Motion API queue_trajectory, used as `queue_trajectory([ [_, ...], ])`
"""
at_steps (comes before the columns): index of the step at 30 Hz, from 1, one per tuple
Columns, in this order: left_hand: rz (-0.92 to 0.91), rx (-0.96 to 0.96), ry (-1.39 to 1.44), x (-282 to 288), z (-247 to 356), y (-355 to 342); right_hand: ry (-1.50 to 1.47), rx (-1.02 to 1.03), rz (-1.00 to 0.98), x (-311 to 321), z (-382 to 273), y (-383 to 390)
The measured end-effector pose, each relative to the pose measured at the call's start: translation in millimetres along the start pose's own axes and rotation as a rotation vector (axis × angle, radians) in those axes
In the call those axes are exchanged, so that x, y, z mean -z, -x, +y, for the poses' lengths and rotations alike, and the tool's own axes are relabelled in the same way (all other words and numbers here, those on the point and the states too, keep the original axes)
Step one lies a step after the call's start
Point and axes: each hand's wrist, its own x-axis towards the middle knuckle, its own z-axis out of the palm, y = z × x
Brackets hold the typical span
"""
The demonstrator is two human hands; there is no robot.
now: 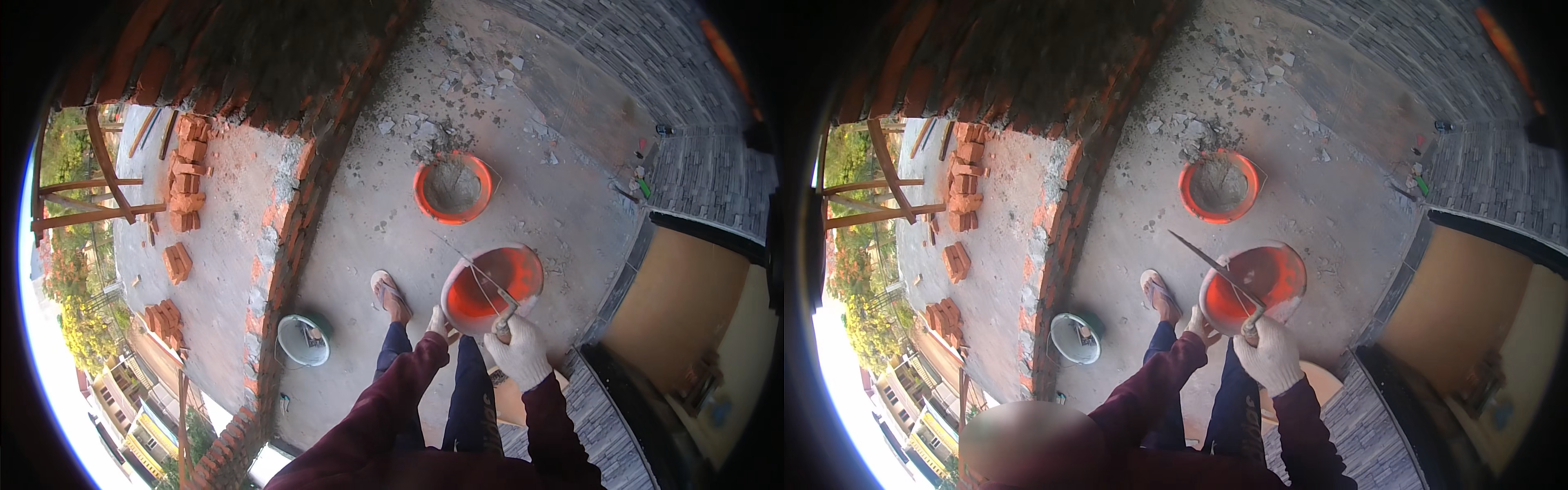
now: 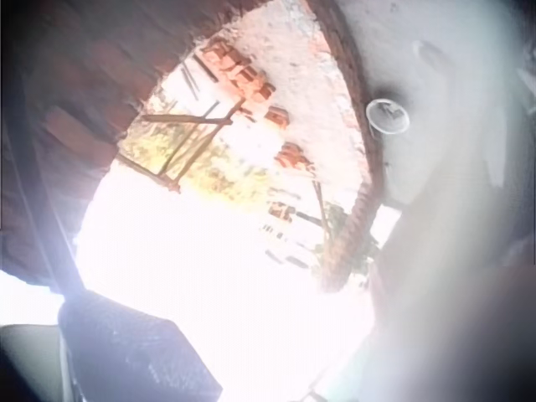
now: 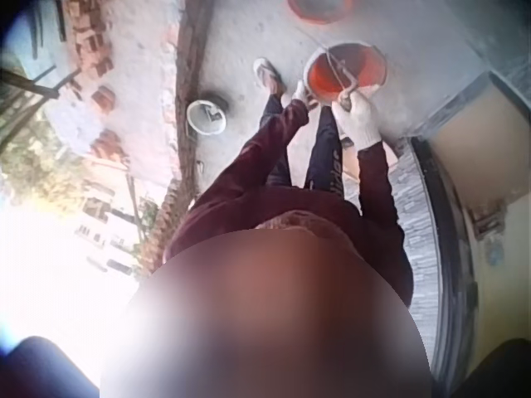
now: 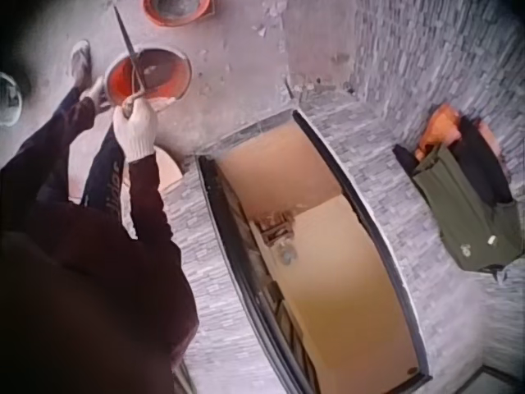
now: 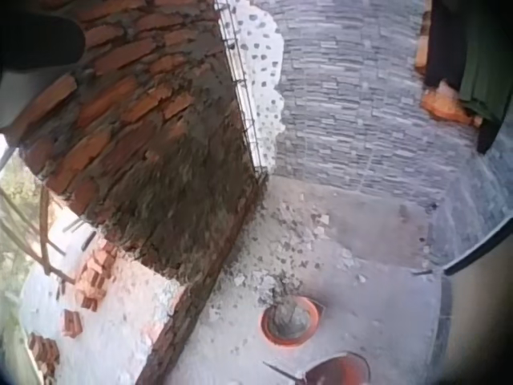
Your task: The person scoops cement from a red bucket with a trowel and applies it to a brick wall. The person repeatedly scoops and spreads the cement along the wall surface. The person then walks indoors and removes gloves.
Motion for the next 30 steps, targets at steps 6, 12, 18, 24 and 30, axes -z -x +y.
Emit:
queue_trajectory([
  [6,-0.186,-0.146,0.145,41,10,55,0.134,0.344,-0.047,-27,-41,-29],
  [12,-0.310,-0.154,0.201,33,54,49,0.193,0.302,-0.155,-64,-44,-90],
  [18,-0.223,-0.238,0.179,-2,93,77,0.306,0.318,-0.103,-90,-47,-128],
  [24,-0.231,-0.205,0.202,-11,109,73,0.296,0.269,-0.144,-106,-41,-142],
  [30,-0.230,-0.179,0.210,-15,111,60,0.298,0.291,-0.146,-110,-32,-143],
])
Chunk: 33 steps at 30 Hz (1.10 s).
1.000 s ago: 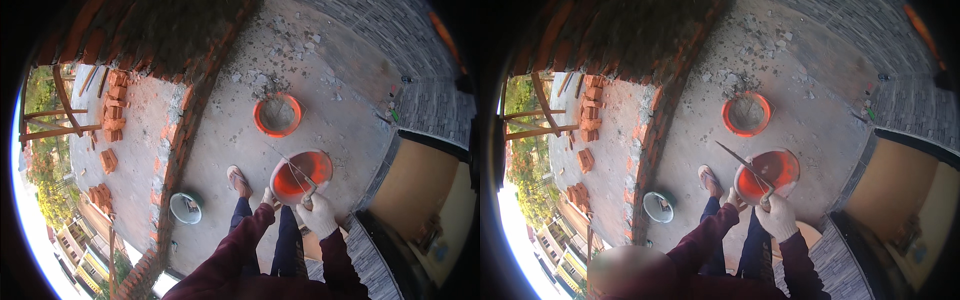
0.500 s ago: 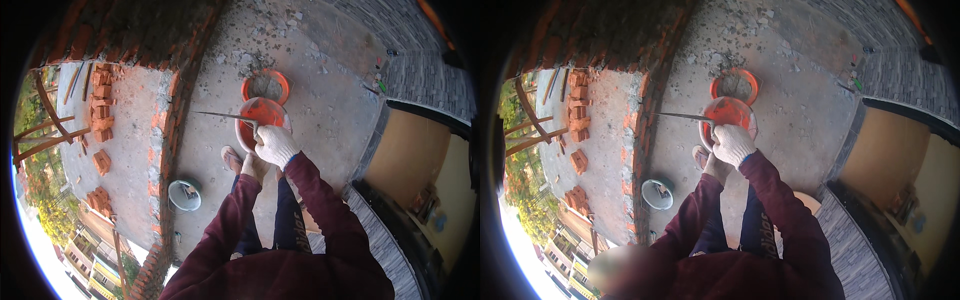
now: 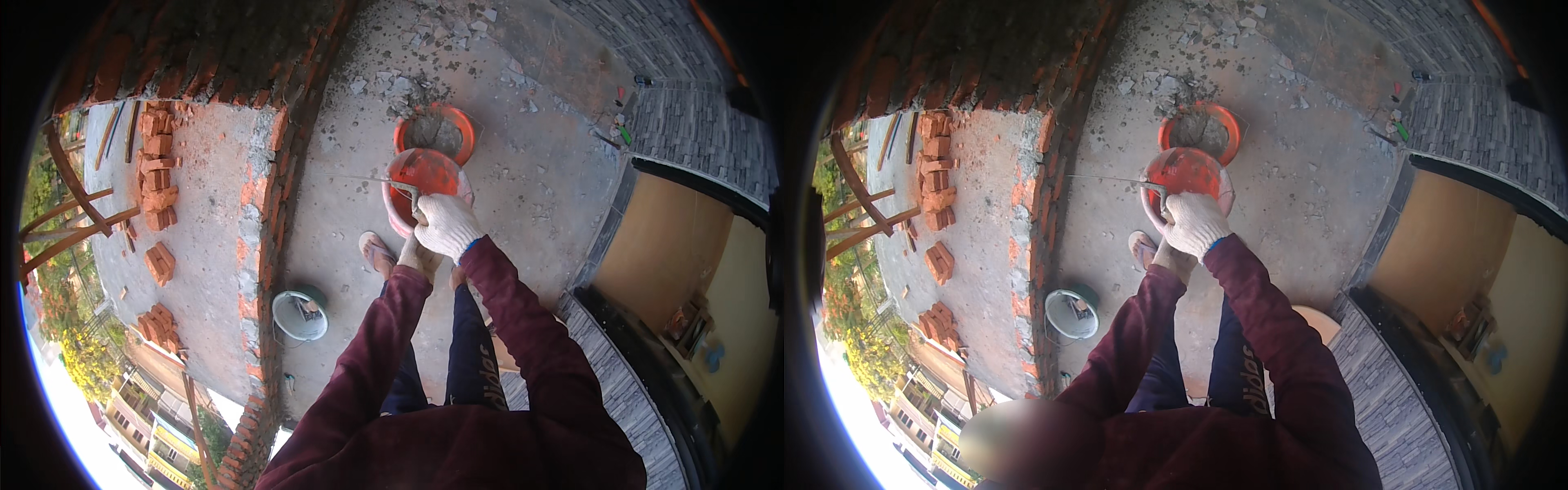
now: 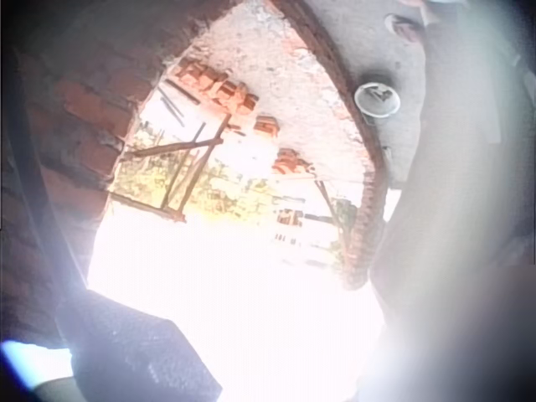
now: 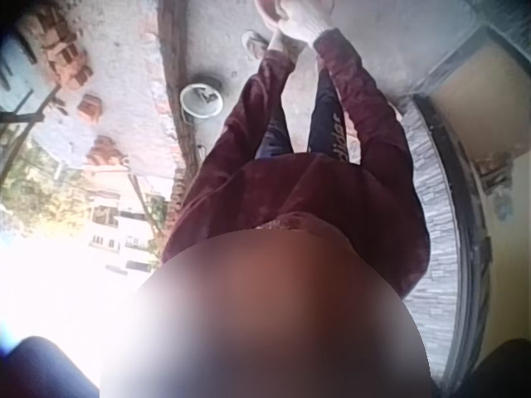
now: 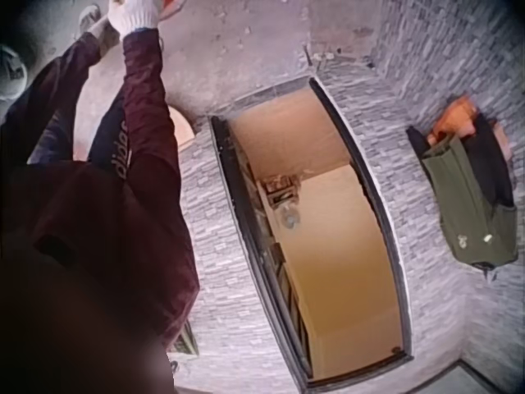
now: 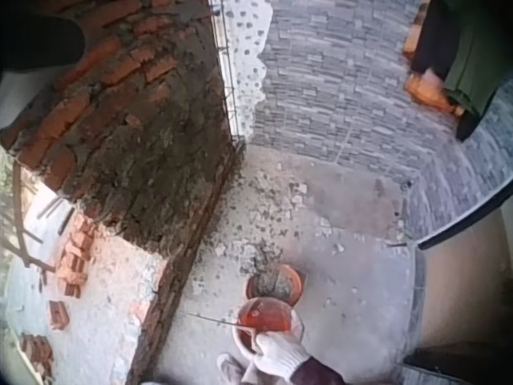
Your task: The person scoops cement from a red bucket with a trowel and applies it to a brick wall. The person repeatedly scoops and spreads the cement along the wall surface. The person then walks indoors and removes gloves.
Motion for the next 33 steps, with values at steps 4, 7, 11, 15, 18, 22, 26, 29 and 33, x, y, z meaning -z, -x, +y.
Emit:
queue_trajectory([
  [4,-0.010,0.016,0.020,3,-4,-7,-0.031,-0.025,0.015,-5,8,1],
  [7,-0.030,0.046,0.029,-2,-5,-12,-0.067,-0.048,0.045,-4,15,2],
  [11,-0.024,0.062,-0.006,-5,-6,-20,-0.048,-0.073,0.034,-8,26,-1],
  [15,-0.053,0.089,0.006,2,-9,-29,-0.086,-0.073,0.039,-6,26,2],
  [18,-0.087,0.116,0.002,23,-22,-49,-0.078,-0.130,-0.006,3,18,9],
  [22,0.067,0.256,-0.071,72,-62,-88,-0.207,-0.232,0.049,9,31,47],
  [26,0.046,0.135,-0.429,77,-49,-48,-0.264,-0.387,0.129,39,34,105],
  [29,-0.103,-0.223,-1.127,120,-44,-42,-0.403,-0.615,0.255,53,41,148],
  [33,-0.257,-0.081,-1.620,138,36,54,-0.582,-0.814,0.351,26,86,173],
])
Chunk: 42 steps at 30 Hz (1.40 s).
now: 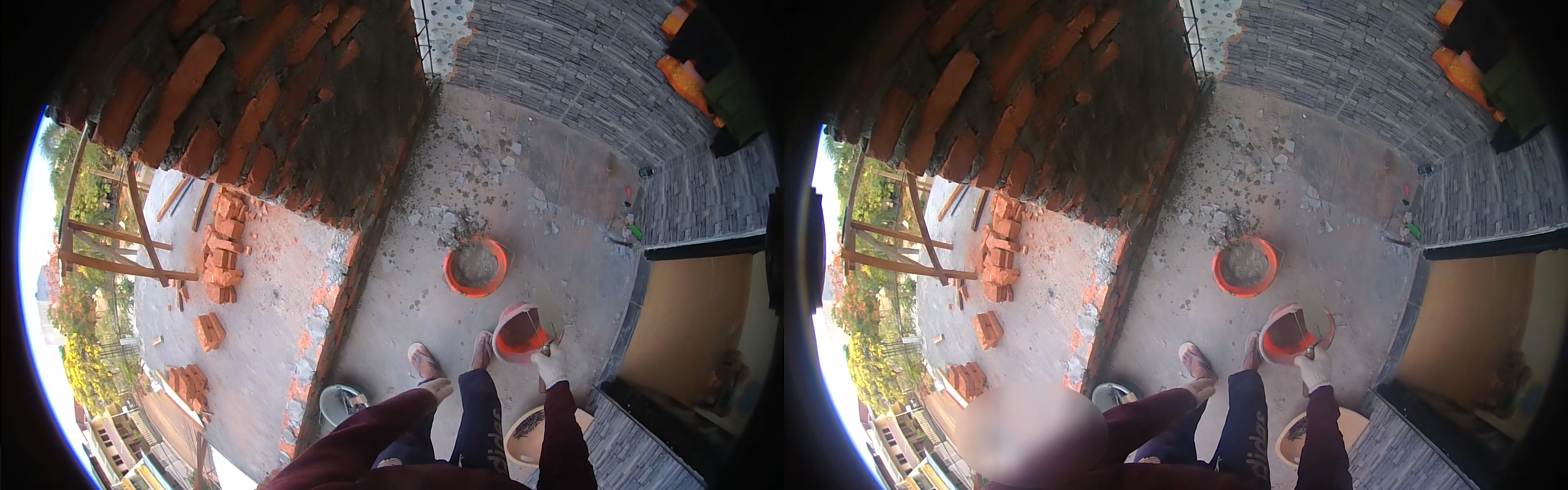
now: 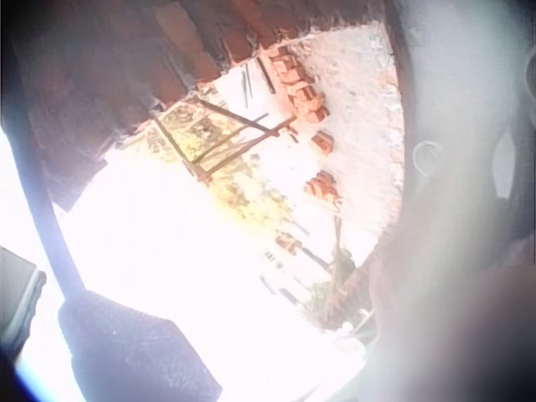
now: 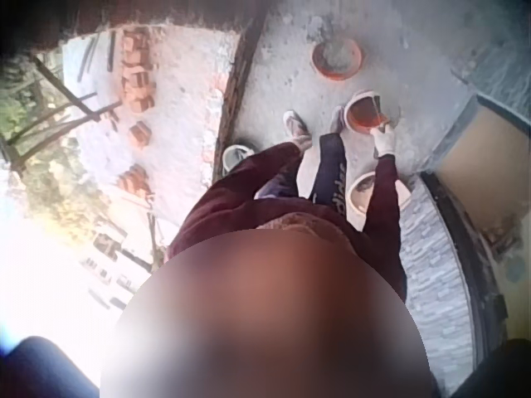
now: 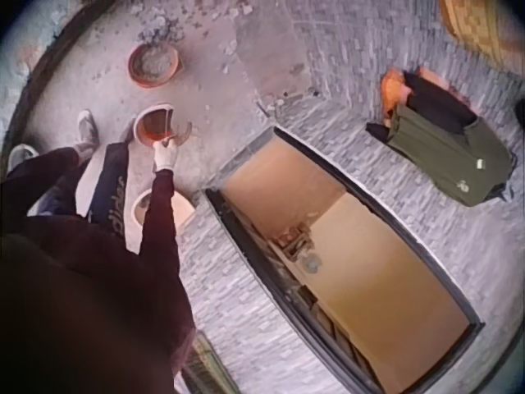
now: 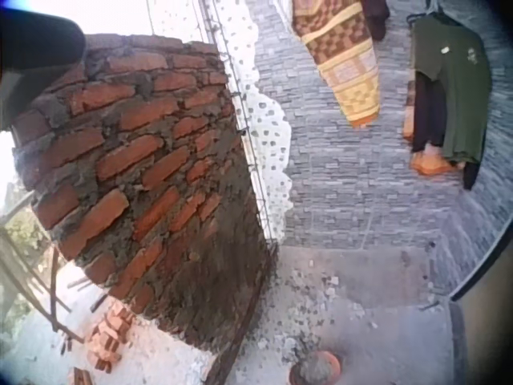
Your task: The person scoops cement from a red bucket with a trowel and applies it to a brick wall. The person repeatedly scoops and spreads the cement along the wall surface. The person then walks indoors and removes gloves.
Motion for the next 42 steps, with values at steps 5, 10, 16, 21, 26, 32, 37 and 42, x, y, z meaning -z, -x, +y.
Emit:
queue_trajectory([
  [5,-0.219,0.108,-0.479,42,-56,72,-0.223,-0.159,0.031,-40,102,-64],
  [10,0.098,0.198,-0.308,25,19,108,-0.268,-0.319,0.102,-54,193,-124],
  [16,0.177,0.285,-0.497,60,95,82,-0.283,-0.343,0.153,-41,224,-131],
  [21,0.173,0.336,-0.522,65,77,53,-0.089,0.019,0.368,-70,87,-117],
  [26,0.198,0.364,-0.546,93,80,45,-0.690,-0.144,-0.368,-167,-259,-123],
  [32,0.243,0.263,-0.576,134,53,40,-1.067,0.103,-0.487,-320,-479,-178],
  [37,0.264,0.228,-0.485,153,39,42,-0.927,0.210,-0.307,-365,-518,-184],
  [42,0.294,0.209,-0.502,163,35,44,-0.920,0.283,-0.377,-368,-512,-154],
])
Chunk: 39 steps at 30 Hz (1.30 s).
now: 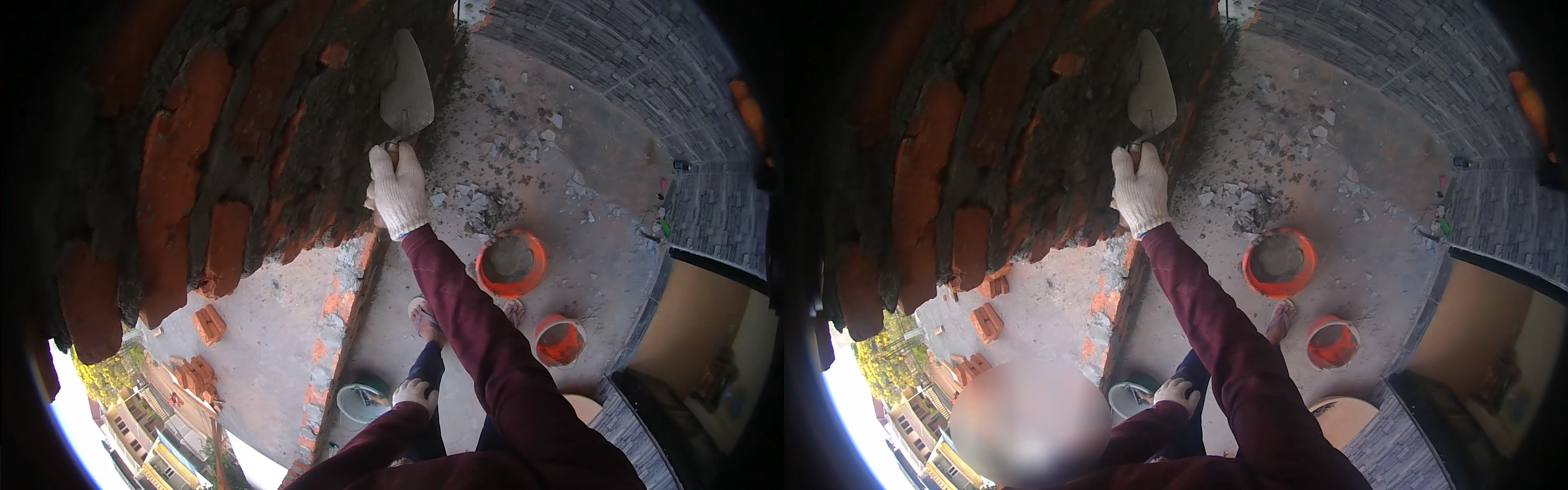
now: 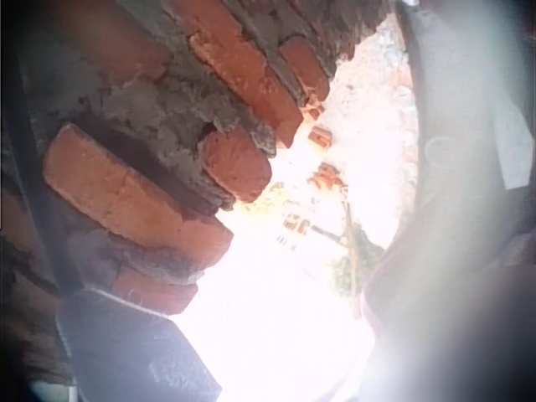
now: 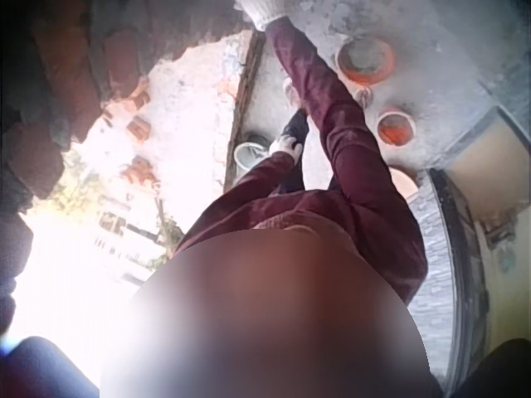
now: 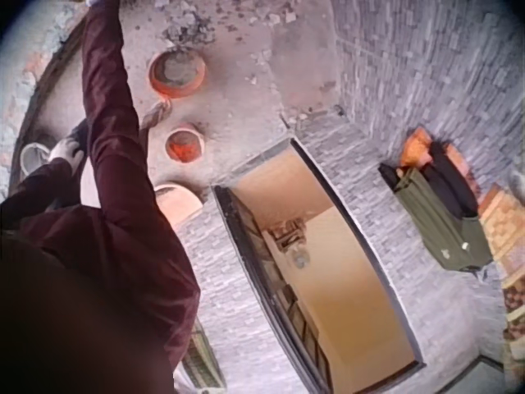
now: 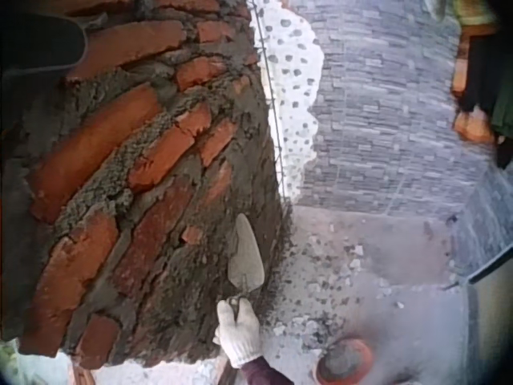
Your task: The person scoops cement from a red bucket with a trowel and applies it to a brick wall. The person repeatedly scoops and spreads the cement along the wall surface. The person then walks indoors and removes gloves.
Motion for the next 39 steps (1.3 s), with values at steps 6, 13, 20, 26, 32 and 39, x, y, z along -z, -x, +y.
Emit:
queue_trajectory([
  [6,-0.068,-0.015,0.008,9,5,-2,-0.329,-0.224,-0.275,38,-14,66],
  [13,-0.009,-0.017,-0.039,-24,4,-6,-0.496,-0.597,-0.150,239,23,183],
  [20,0.043,-0.109,-0.020,-31,15,-10,1.607,-0.324,0.075,436,148,169],
  [26,0.008,-0.059,0.033,-50,7,5,1.932,-0.581,-0.053,433,124,99],
  [32,0.010,-0.080,-0.004,-55,19,-5,2.156,-0.468,-0.206,451,221,56],
  [39,-0.048,-0.013,0.065,-62,20,3,2.131,-0.593,-0.564,434,127,88],
])
